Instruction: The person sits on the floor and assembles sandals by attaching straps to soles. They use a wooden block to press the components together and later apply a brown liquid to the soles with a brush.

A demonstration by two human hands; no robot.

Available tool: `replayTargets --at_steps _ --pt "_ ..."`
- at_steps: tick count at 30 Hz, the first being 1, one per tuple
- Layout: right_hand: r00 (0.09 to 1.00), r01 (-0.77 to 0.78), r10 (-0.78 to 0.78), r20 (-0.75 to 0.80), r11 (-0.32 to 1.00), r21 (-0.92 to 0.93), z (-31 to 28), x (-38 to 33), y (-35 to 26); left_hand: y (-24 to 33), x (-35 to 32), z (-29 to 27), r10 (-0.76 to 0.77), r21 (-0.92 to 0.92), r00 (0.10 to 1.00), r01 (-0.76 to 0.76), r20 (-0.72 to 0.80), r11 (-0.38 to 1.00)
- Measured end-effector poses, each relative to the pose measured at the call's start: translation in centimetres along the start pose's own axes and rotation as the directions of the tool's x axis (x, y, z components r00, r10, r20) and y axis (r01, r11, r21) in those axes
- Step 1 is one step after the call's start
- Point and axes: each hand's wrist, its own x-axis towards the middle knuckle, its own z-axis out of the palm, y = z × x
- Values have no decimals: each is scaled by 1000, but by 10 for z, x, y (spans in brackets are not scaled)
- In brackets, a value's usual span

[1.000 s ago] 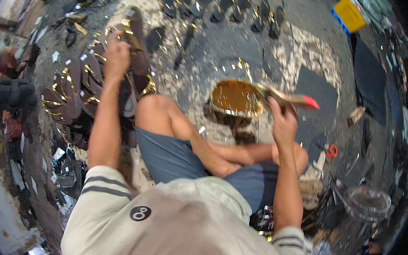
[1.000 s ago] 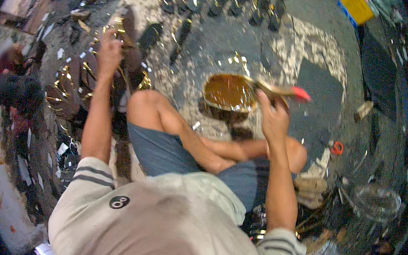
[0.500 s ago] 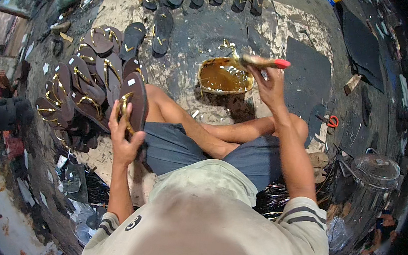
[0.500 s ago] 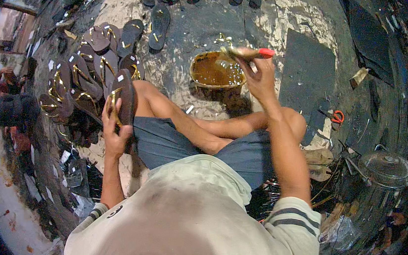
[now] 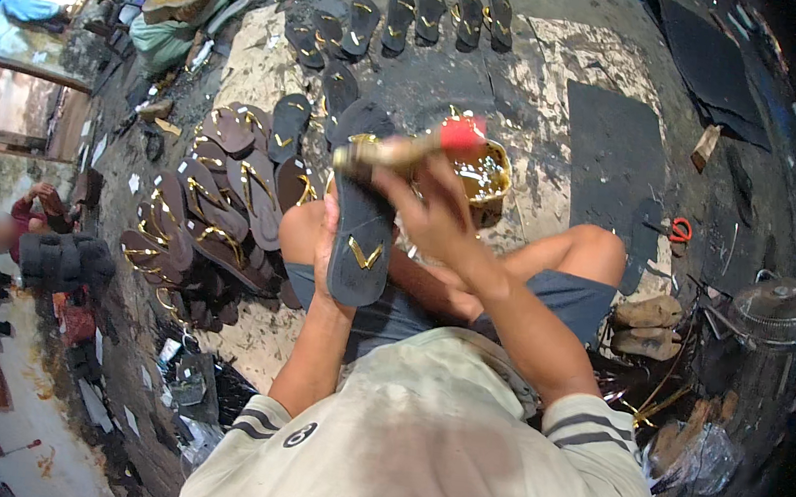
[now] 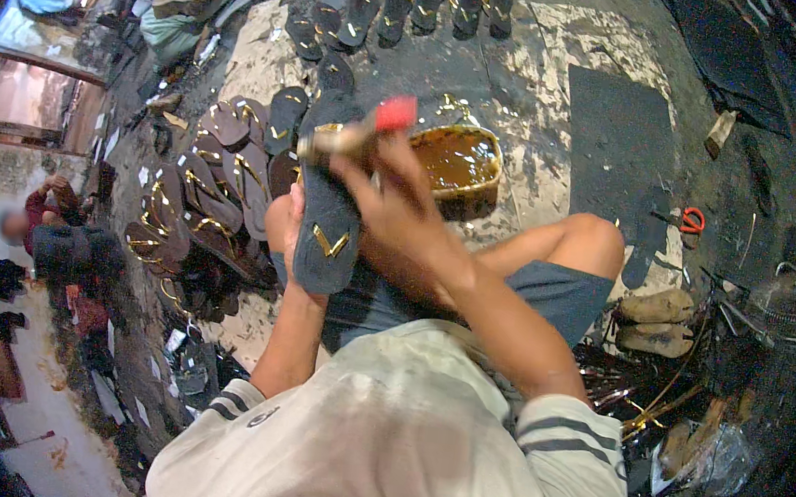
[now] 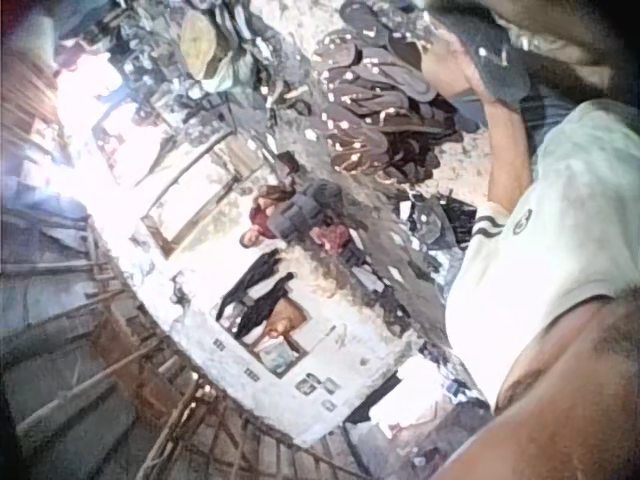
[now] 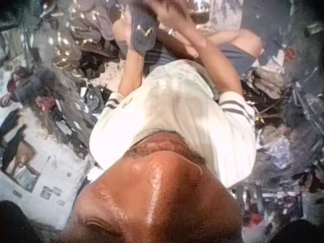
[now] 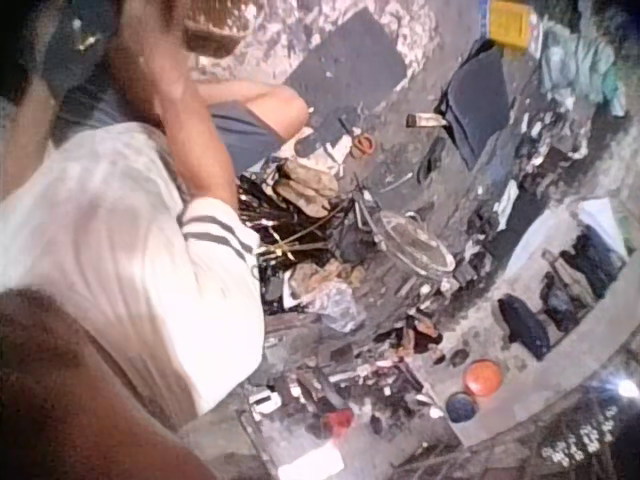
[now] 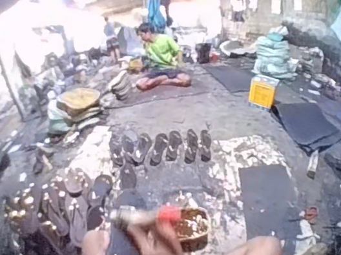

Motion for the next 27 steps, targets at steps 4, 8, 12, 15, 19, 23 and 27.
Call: replayTargets --at_steps 4,8,12,15,19,23,27 --pt "982 -173 135 129 917 360 -12 -34 -18 -1 4 6 -119 -34 991 121 67 992" --pt "960 -268 276 -52 955 127 -38 51 9 -25 -17 -2 -71 340 996 82 -44 937" --pt "880 -454 475 18 830 323 -50 35 5 -15 -17 -3 -11 200 997 26 -79 979" --pt "918 -384 396 -23 901 204 -39 5 3 -19 -19 -9 -40 49 992 46 -121 998" --pt "982 -186 191 -7 961 205 -67 49 12 -17 -22 8 -14 -11 997 15 82 1000" --pt "999 49 -49 -10 999 19 -42 35 10 -7 5 20 18 -85 996 -11 88 996" --pt "902 -419 329 279 824 382 -30 -38 -49 10 33 3 149 52 987 -146 -65 988"
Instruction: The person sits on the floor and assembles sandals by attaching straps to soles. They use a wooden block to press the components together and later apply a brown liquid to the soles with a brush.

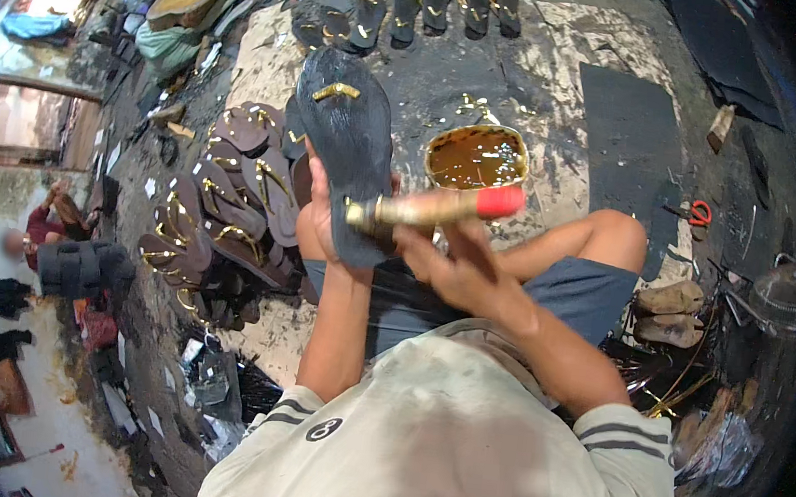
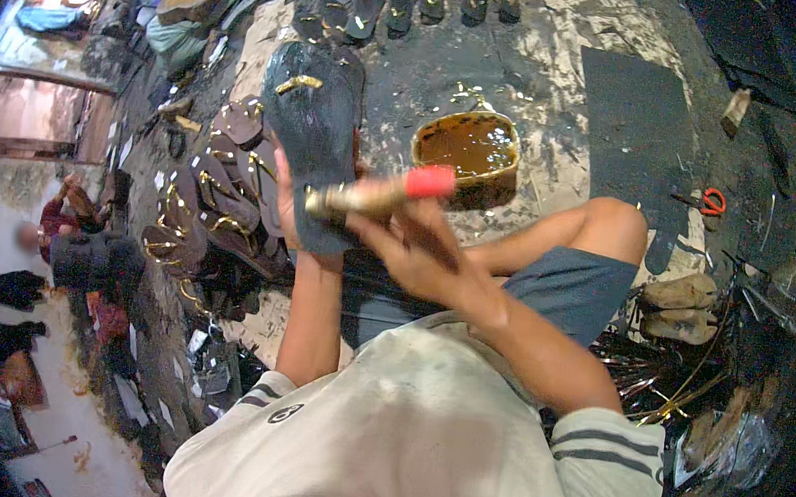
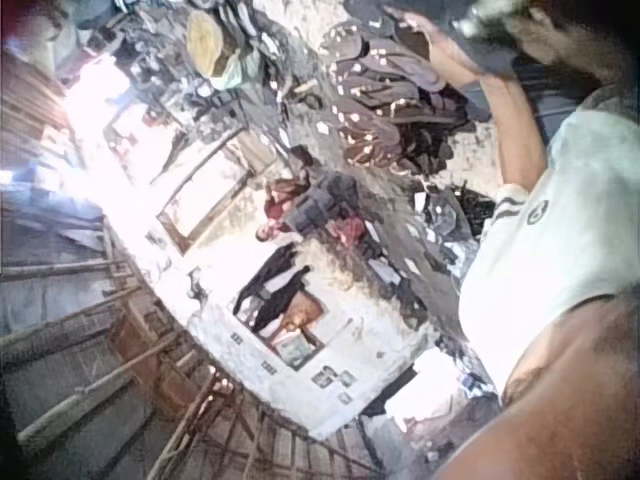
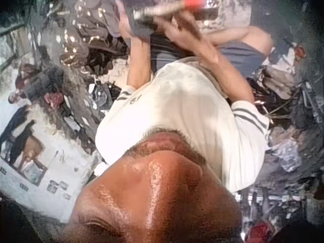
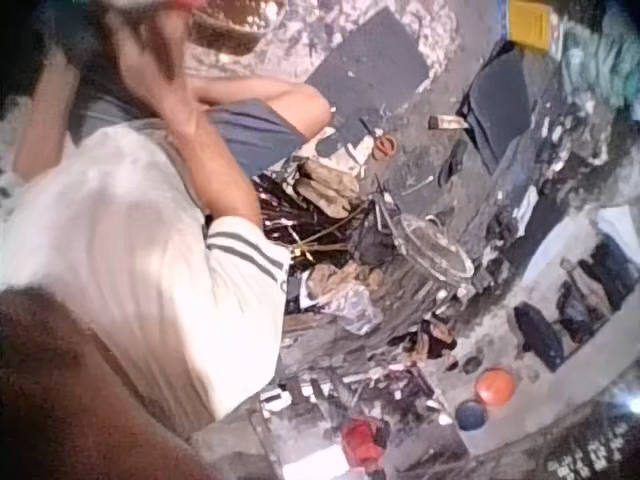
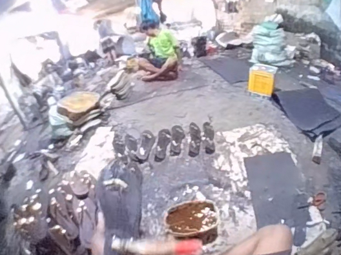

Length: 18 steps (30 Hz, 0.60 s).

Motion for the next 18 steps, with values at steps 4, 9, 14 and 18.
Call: replayTargets --at_steps 4,9,14,18 --pt "888 456 -460 14 876 -160 1 -10 13 -3 27 1 0 -81 994 9 107 997" --pt "862 471 -502 66 748 -467 -29 58 52 -37 16 9 -101 -317 953 193 284 929" --pt "849 474 -528 12 751 -460 -26 74 52 -32 27 22 -176 -52 982 180 72 982" --pt "914 378 -309 264 883 -278 -6 7 70 -10 99 -18 -87 309 995 99 -51 946"
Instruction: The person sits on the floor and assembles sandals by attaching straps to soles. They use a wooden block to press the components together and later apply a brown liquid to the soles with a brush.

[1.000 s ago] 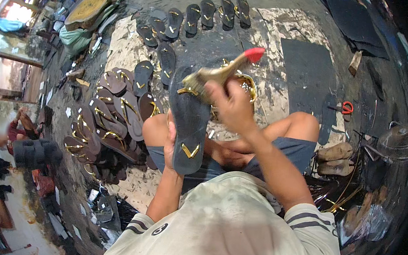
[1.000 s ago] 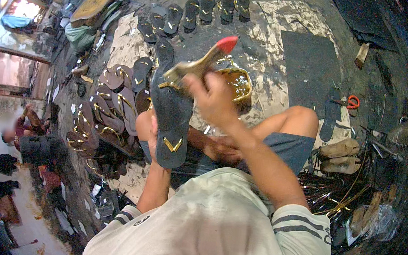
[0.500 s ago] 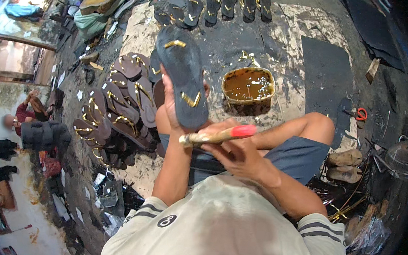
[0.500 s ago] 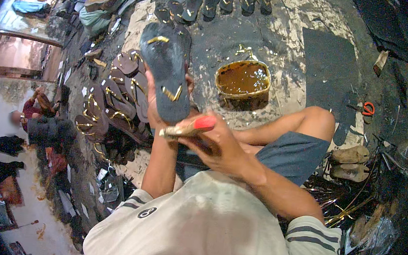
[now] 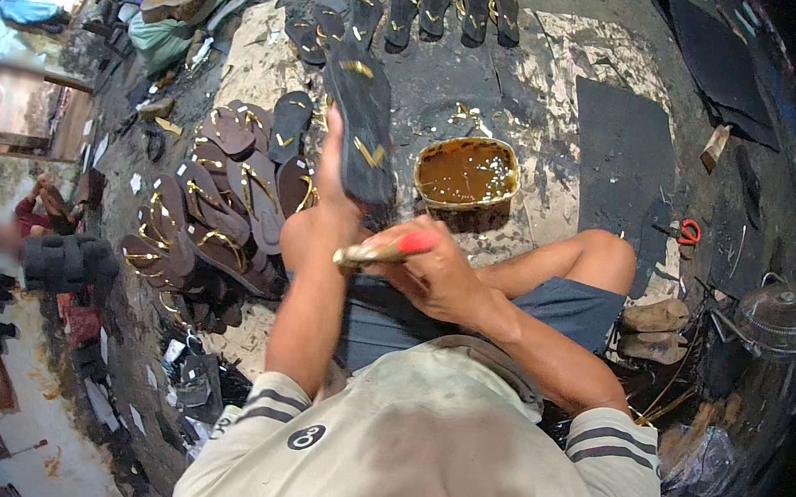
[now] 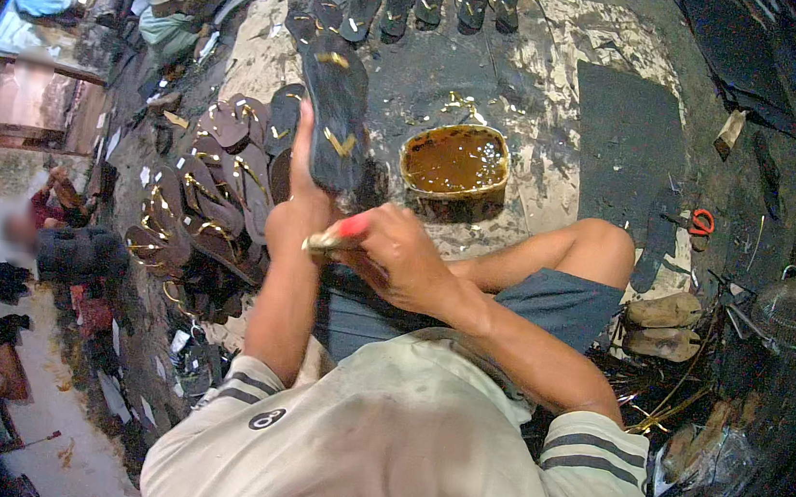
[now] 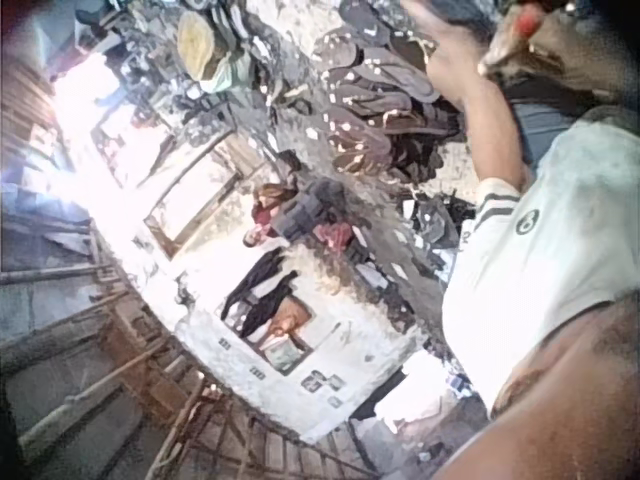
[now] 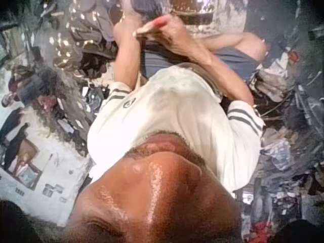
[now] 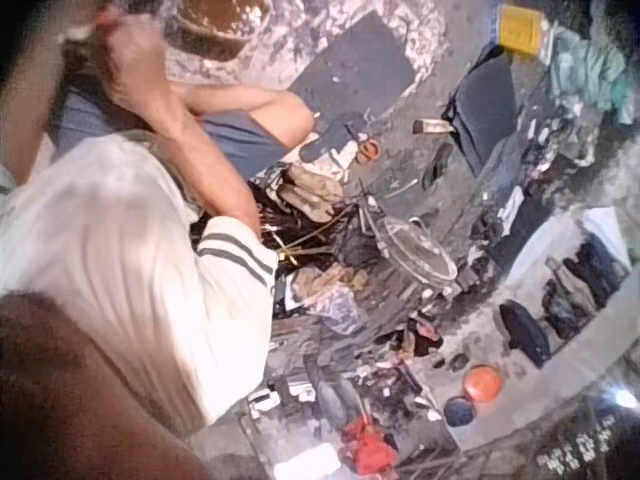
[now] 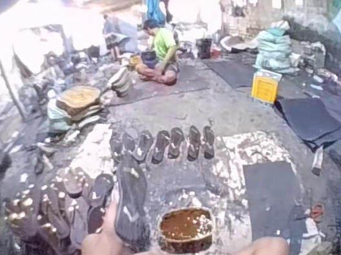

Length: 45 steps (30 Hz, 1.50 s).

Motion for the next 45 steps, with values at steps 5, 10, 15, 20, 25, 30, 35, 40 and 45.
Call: replayTargets --at_steps 5,10,15,20,25,30,35,40,45 --pt "659 -378 438 -612 896 233 -98 -3 -27 52 128 -70 -17 37 998 20 -63 999" --pt "562 -482 383 -733 872 85 -128 -50 -11 -1 214 -150 10 679 887 346 -462 647" --pt "463 -672 475 -749 739 53 -147 -78 -33 -73 235 -160 126 821 874 380 -470 427" --pt "463 -705 477 -747 709 15 -144 -62 -24 -33 226 -154 257 974 952 201 -168 -109" --pt "488 -695 507 -710 718 36 -147 -54 -3 156 167 -170 677 747 733 485 -65 -454" --pt "637 -595 518 -571 801 62 -126 -13 51 212 102 -240 658 621 694 661 -293 -421" --pt "659 -745 702 -269 658 -108 -107 -4 104 206 17 -192 678 972 699 -125 227 -198" --pt "866 -394 487 -117 519 -758 -78 -25 163 125 -127 -113 549 999 835 -47 35 7" --pt "839 -350 197 -508 909 -227 -103 -1 113 50 -187 -88 461 987 881 -36 104 -155"
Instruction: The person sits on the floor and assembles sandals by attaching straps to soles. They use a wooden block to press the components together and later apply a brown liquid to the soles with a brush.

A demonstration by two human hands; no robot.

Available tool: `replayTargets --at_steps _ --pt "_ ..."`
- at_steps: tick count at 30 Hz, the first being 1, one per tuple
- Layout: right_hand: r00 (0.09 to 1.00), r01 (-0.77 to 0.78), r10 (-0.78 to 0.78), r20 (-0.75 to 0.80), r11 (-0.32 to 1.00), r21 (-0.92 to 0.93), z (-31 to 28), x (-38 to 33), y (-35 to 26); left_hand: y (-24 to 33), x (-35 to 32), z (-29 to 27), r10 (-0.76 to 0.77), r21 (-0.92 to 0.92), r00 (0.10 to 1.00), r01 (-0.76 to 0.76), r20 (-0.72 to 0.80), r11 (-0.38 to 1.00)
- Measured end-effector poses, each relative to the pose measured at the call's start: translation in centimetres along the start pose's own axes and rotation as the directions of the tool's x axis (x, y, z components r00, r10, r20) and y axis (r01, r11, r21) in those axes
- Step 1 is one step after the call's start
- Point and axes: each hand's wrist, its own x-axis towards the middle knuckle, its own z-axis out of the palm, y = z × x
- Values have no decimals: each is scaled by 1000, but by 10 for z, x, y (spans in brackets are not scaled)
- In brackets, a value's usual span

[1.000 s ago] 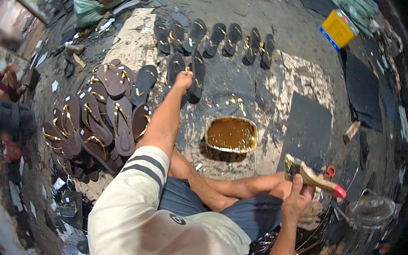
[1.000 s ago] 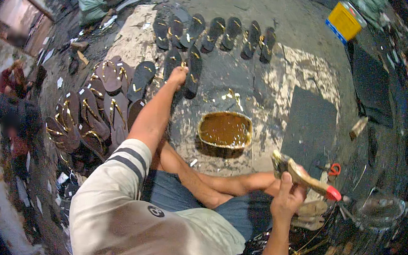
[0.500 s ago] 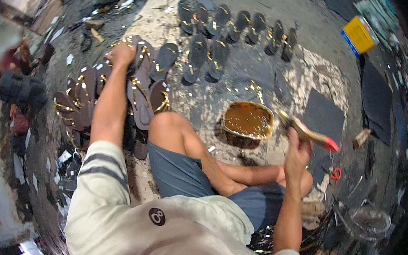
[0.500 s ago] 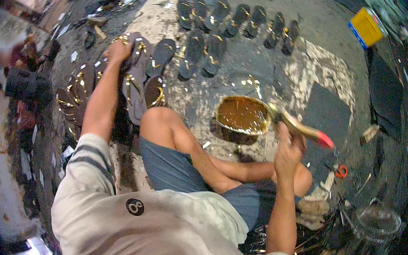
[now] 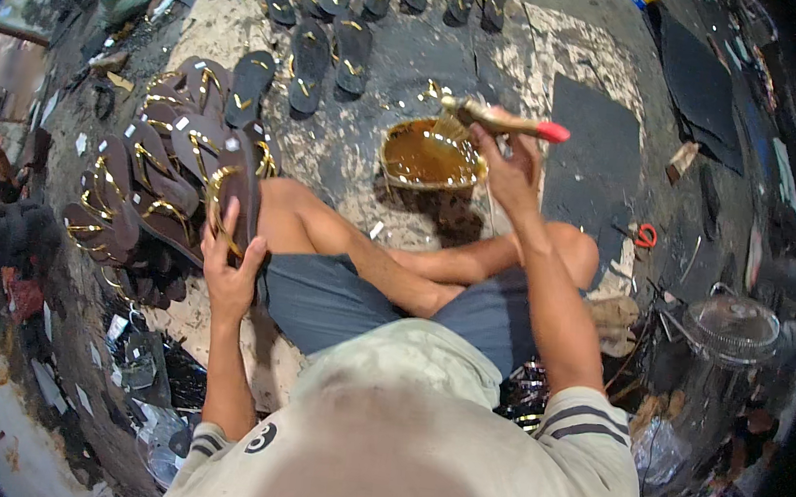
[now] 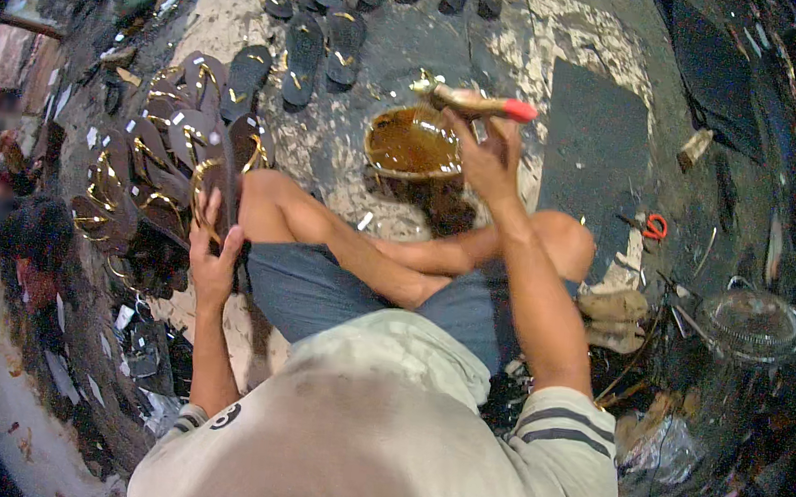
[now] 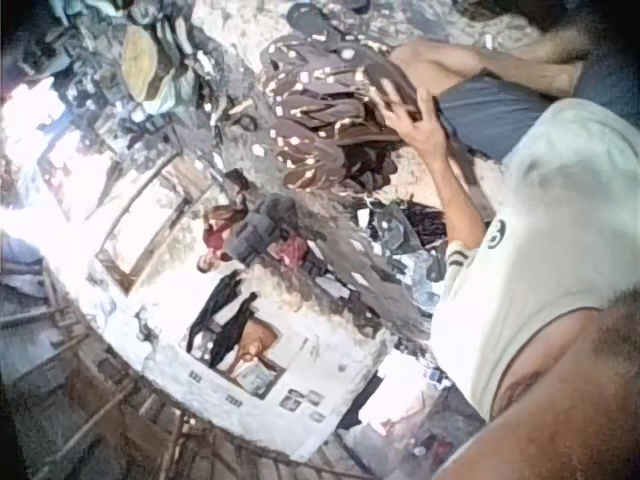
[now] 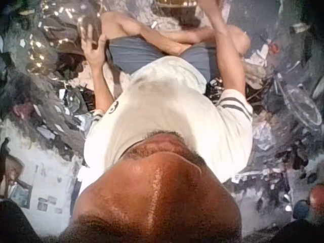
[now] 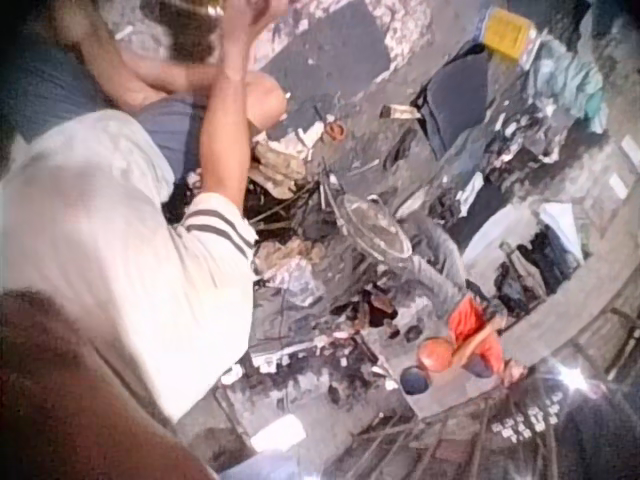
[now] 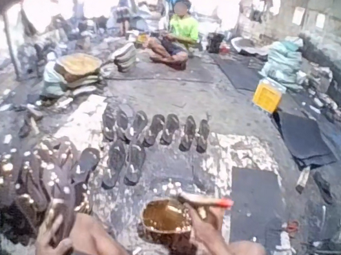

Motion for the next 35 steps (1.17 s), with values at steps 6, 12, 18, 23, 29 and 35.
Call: replayTargets --at_steps 6,12,18,23,29,35 --pt "973 -3 161 166 726 -688 -97 -2 19 12 40 10 -268 -824 948 288 172 488" --pt "971 -217 155 180 888 406 17 16 -145 106 33 77 -88 -846 866 452 493 -283" --pt "945 -21 -122 303 902 431 25 -62 -153 92 34 86 114 -668 820 530 561 -523" --pt "997 -37 22 70 975 219 6 22 -162 121 3 81 57 -831 850 524 524 -183" --pt "992 -97 58 115 922 376 0 -1 -151 112 7 72 88 -803 850 520 519 -291" --pt "988 -67 12 156 934 352 -29 33 -148 96 -2 81 178 -726 820 567 545 -389"
